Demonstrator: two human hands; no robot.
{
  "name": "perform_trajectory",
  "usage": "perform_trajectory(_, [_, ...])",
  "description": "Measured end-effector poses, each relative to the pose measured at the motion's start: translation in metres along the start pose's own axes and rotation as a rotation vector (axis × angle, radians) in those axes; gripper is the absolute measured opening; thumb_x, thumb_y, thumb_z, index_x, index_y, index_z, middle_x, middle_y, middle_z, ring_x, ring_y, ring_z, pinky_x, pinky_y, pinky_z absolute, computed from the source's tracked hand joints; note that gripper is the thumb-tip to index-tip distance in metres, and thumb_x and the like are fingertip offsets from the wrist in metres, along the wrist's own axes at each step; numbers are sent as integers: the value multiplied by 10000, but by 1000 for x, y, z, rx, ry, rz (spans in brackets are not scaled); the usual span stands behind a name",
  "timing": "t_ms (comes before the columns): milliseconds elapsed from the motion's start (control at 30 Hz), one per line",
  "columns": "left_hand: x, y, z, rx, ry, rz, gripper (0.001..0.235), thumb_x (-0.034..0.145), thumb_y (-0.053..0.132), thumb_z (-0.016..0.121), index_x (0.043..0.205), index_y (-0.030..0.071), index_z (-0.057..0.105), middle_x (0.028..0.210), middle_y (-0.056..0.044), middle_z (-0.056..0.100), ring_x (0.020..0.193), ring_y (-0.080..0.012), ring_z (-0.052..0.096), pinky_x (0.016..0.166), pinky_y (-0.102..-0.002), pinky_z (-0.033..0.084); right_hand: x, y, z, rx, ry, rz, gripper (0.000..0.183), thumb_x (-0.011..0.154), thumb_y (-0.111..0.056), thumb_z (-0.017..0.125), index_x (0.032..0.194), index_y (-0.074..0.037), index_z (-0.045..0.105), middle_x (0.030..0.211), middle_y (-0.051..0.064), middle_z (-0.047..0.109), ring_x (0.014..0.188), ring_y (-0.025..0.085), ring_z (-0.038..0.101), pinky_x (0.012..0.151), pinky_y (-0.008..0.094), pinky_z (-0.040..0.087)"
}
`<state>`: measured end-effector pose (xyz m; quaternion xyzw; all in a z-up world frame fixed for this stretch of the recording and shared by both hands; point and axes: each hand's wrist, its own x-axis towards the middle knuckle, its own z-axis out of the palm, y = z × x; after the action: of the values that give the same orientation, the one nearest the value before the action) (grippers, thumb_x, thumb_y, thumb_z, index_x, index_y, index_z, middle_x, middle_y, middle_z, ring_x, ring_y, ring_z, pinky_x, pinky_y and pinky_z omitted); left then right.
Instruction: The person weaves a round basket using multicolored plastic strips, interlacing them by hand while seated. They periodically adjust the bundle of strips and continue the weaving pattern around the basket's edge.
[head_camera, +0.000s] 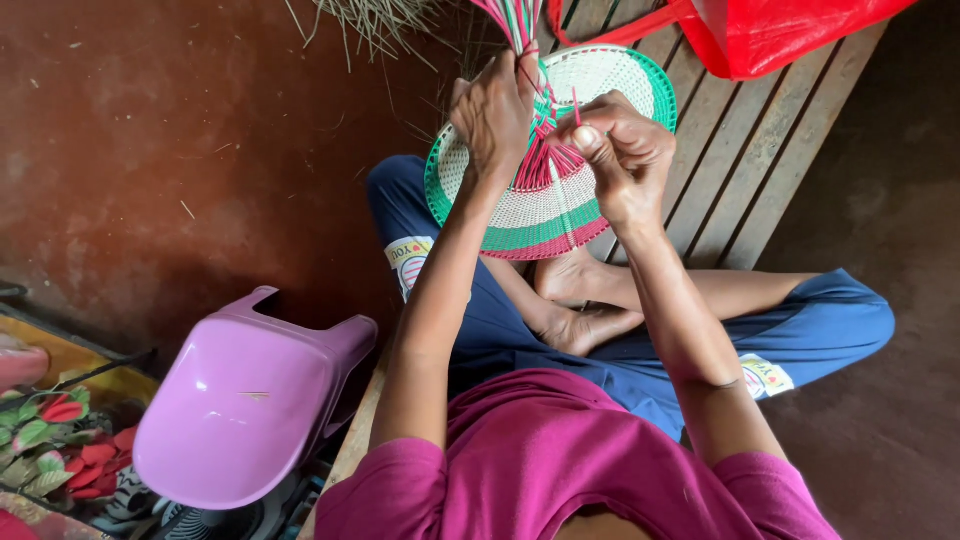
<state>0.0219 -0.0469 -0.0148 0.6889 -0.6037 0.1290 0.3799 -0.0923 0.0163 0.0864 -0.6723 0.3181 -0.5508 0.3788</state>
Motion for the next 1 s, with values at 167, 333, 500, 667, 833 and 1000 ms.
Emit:
perform_trajectory(167, [0, -1, 1, 1, -2, 39, 208, 854, 287, 450, 716, 146, 514, 584, 24, 570, 486, -151, 527, 545, -301, 340, -2, -1, 1, -5, 10, 21, 326, 893, -275, 505, 755, 5, 599, 716, 122, 589, 687, 189, 488, 697, 308, 382])
perform_trajectory(333, [11, -1, -8, -20, 11, 72, 134, 821, 228, 537, 758, 110, 552, 589, -2, 585, 470, -175, 533, 522, -310, 359, 0, 1, -3, 42, 44, 17, 305, 885, -257, 525, 767, 14, 599, 732, 138, 597, 716, 205, 512, 692, 309, 427])
perform_trajectory(500, [21, 3, -14, -56, 67, 110, 255, 877, 289, 410, 750, 117, 547, 566, 19, 576, 425, -134, 507, 489, -300, 357, 5, -3, -3, 28, 42, -54, 290, 903, -246, 504, 769, 2, 572, 737, 123, 603, 718, 219, 517, 754, 352, 446])
perform_trajectory(667, [24, -5, -23, 12, 106, 134, 219, 861, 289, 443, 724, 139, 525, 573, 15, 553, 485, -171, 534, 513, -317, 370, 3, -5, -1, 61, 13, -39, 270, 898, -223, 502, 775, 13, 552, 740, 145, 596, 737, 223, 505, 753, 351, 457])
perform_trajectory(833, [26, -19, -30, 30, 66, 122, 186, 805, 275, 554, 681, 139, 532, 555, 39, 576, 444, -146, 522, 518, -318, 364, 4, -3, 2, 87, 2, 37, 239, 901, -205, 509, 808, 9, 562, 797, 144, 618, 810, 229, 535, 809, 346, 454])
perform_trajectory(1000, [23, -17, -35, -26, 75, 138, 245, 833, 276, 515, 645, 121, 493, 539, -6, 494, 492, -193, 487, 545, -316, 329, 6, -2, 2, 92, -14, 22, 254, 896, -250, 509, 811, -22, 582, 928, 125, 508, 917, 207, 485, 808, 319, 398])
